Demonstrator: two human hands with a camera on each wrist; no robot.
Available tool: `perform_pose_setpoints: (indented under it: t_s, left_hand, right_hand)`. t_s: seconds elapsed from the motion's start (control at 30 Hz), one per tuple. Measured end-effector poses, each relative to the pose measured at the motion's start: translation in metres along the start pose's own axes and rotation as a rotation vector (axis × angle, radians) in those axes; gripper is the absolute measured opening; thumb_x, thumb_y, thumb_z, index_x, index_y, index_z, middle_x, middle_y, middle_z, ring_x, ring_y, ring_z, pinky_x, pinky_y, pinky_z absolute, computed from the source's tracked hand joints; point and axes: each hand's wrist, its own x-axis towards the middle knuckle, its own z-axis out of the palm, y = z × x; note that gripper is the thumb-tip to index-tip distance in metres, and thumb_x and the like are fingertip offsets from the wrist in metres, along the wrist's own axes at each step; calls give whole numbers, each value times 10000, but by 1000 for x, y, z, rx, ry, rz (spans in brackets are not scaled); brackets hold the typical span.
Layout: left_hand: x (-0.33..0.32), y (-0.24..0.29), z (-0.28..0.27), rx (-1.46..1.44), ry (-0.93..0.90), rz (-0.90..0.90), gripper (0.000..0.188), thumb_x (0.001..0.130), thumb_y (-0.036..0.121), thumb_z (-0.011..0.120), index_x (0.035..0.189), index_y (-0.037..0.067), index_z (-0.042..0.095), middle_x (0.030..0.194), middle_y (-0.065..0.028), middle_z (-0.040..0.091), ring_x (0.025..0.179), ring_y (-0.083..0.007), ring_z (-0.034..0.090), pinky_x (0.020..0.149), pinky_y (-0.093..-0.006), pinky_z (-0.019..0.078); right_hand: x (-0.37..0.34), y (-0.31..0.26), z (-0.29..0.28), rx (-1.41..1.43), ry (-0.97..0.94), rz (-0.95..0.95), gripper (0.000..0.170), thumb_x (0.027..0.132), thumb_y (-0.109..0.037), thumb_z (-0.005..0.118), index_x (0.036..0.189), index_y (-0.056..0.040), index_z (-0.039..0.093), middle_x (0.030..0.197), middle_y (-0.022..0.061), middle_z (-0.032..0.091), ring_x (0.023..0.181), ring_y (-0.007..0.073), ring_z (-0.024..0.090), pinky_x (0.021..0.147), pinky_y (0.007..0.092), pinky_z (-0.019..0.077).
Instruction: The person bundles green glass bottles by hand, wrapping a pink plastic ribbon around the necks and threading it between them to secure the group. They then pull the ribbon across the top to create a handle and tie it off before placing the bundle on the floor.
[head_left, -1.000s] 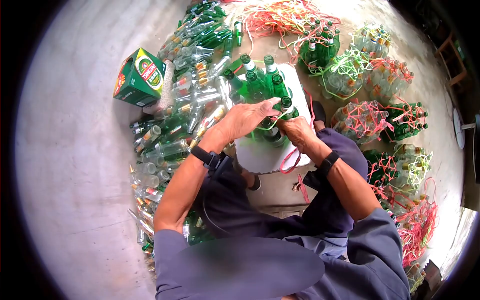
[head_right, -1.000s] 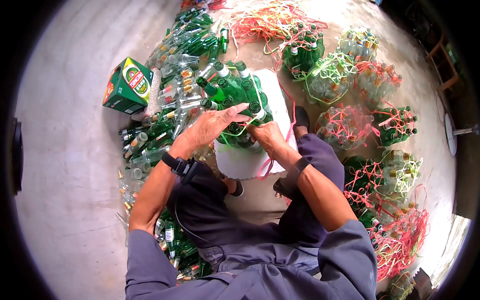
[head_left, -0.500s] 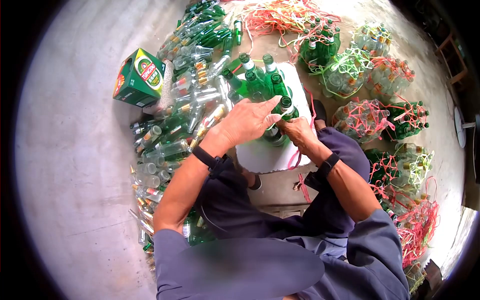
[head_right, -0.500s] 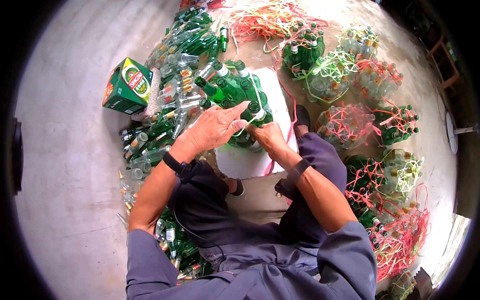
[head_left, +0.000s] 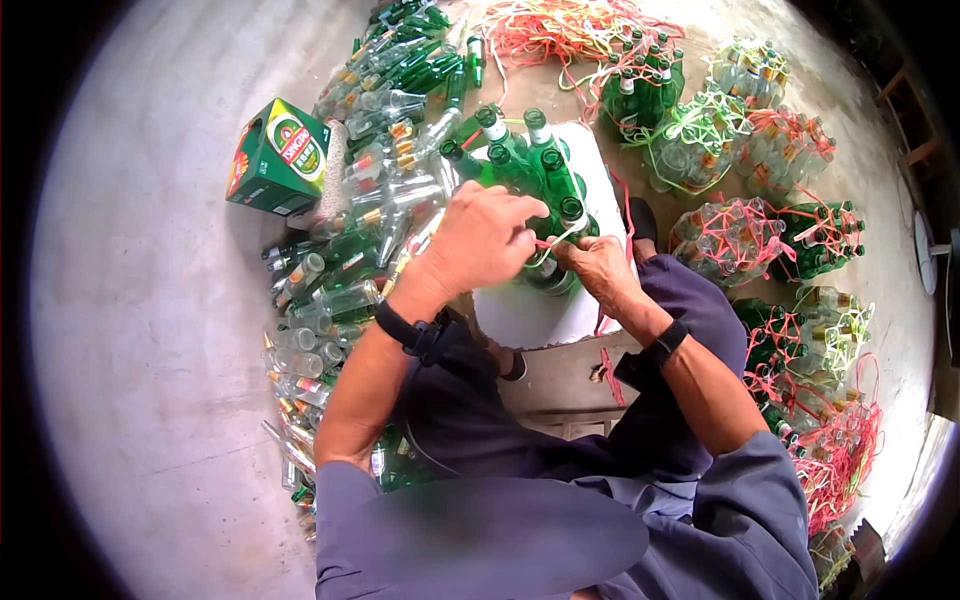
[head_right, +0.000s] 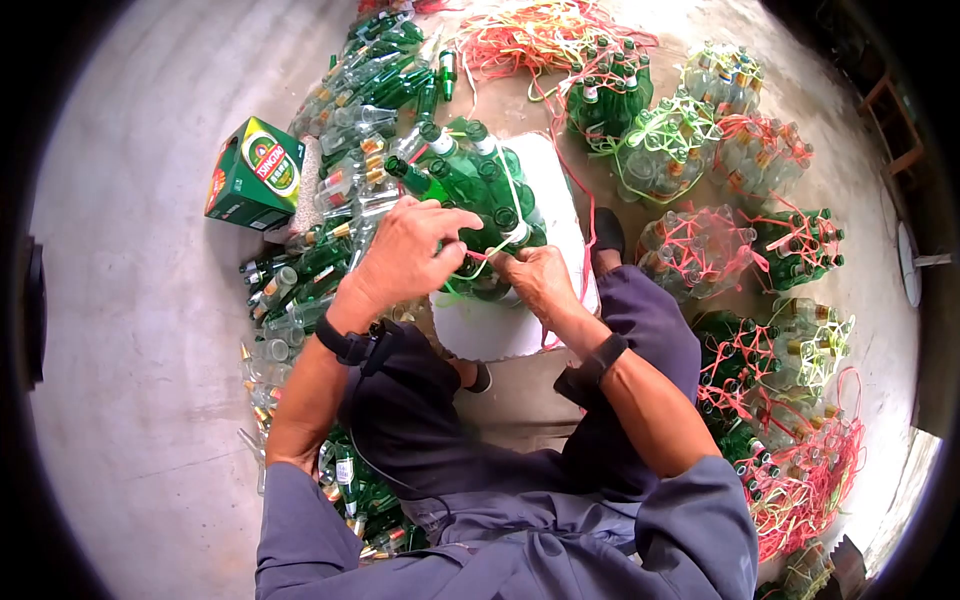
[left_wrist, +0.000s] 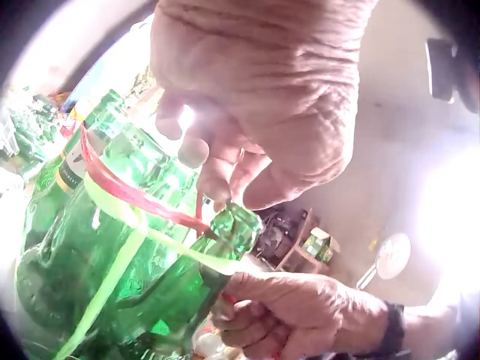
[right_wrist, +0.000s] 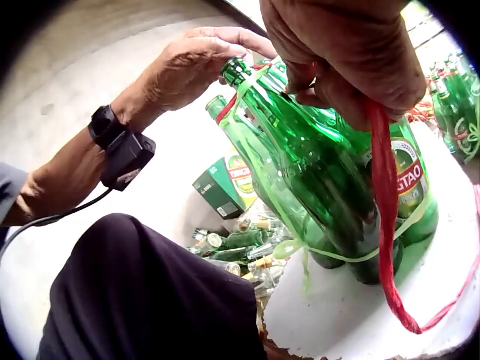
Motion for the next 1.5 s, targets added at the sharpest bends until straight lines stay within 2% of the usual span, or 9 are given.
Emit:
perform_pose_setpoints:
  t_s: [0.27, 0.57, 0.8, 1.0, 1.17, 1.3, 1.37, 1.43, 1.5]
  left_hand:
    - [-4, -16, -9, -54, 24, -80, 214, 738, 6, 650, 948, 41, 666, 751, -93, 617, 732, -278, 626, 735, -396, 494]
    - [6, -33, -1, -300, 177, -353, 108, 833, -22, 640, 906, -3, 717, 797, -106, 713, 716, -173, 684, 679, -303, 528]
    - [21, -40, 14, -148, 241, -354, 128, 829, -28, 634, 902, -1, 736, 756, -128, 727, 722, -169, 721, 670, -295, 538]
    - [29, -41, 11, 95, 92, -380, 146, 859, 122, 656, 918, 154, 786, 820, -118, 741, 762, -297, 731, 690, -392, 568]
    - [20, -53, 10, 226, 35, -167, 200, 873, 138, 629, 890, 238, 802, 806, -113, 731, 760, -337, 705, 681, -449, 559]
    - [9, -46, 8, 231, 16, -137, 206, 864, 115, 625, 979, 176, 785, 880, -133, 735, 794, -352, 696, 694, -443, 558]
    - [3, -29, 5, 148, -34, -212, 369, 815, 60, 594, 1157, 117, 719, 996, -134, 733, 923, -343, 682, 813, -429, 541]
    - [-7, -10, 7, 23, 140, -96, 590, 743, 85, 592, 1332, 64, 601, 1162, -151, 697, 1125, -335, 621, 986, -434, 466]
    - [-17, 7, 9, 34, 75, -104, 827, 685, 207, 668, 1473, 54, 468, 1422, -184, 548, 1314, -351, 502, 1119, -477, 341]
  right_hand:
    - [-20, -29, 9, 8, 29, -65, 398, 954, -266, 686, 668, 9, 658, 549, -31, 463, 531, 67, 374, 479, 316, 302]
    - [-9, -4, 14, -16, 20, -160, 365, 978, -236, 637, 738, 36, 682, 580, -58, 449, 555, 44, 342, 495, 283, 272]
    - [-17, -14, 16, 47, 45, -152, 292, 952, -166, 603, 759, 42, 675, 583, -45, 482, 555, 44, 371, 499, 279, 287]
    - [-14, -8, 19, 55, 65, -138, 308, 936, -183, 618, 716, 27, 666, 583, -43, 486, 553, 42, 362, 502, 273, 277]
    - [-25, -14, 14, 37, 48, -133, 370, 917, -162, 601, 592, -3, 524, 535, -33, 450, 520, 42, 362, 462, 295, 297]
    - [-35, -7, 8, 20, 28, -145, 394, 927, -183, 603, 585, -6, 518, 537, -33, 463, 523, 39, 384, 462, 294, 309]
    - [-39, -12, 7, -16, 37, -186, 399, 931, -185, 601, 588, 0, 517, 534, -31, 461, 522, 42, 386, 463, 299, 314]
    - [-41, -13, 6, -48, 50, -228, 404, 935, -186, 600, 590, 5, 517, 531, -28, 458, 521, 45, 388, 463, 304, 319]
    - [-37, -2, 8, -95, 84, -305, 413, 951, -191, 605, 606, 21, 523, 523, -14, 453, 523, 50, 388, 466, 318, 334]
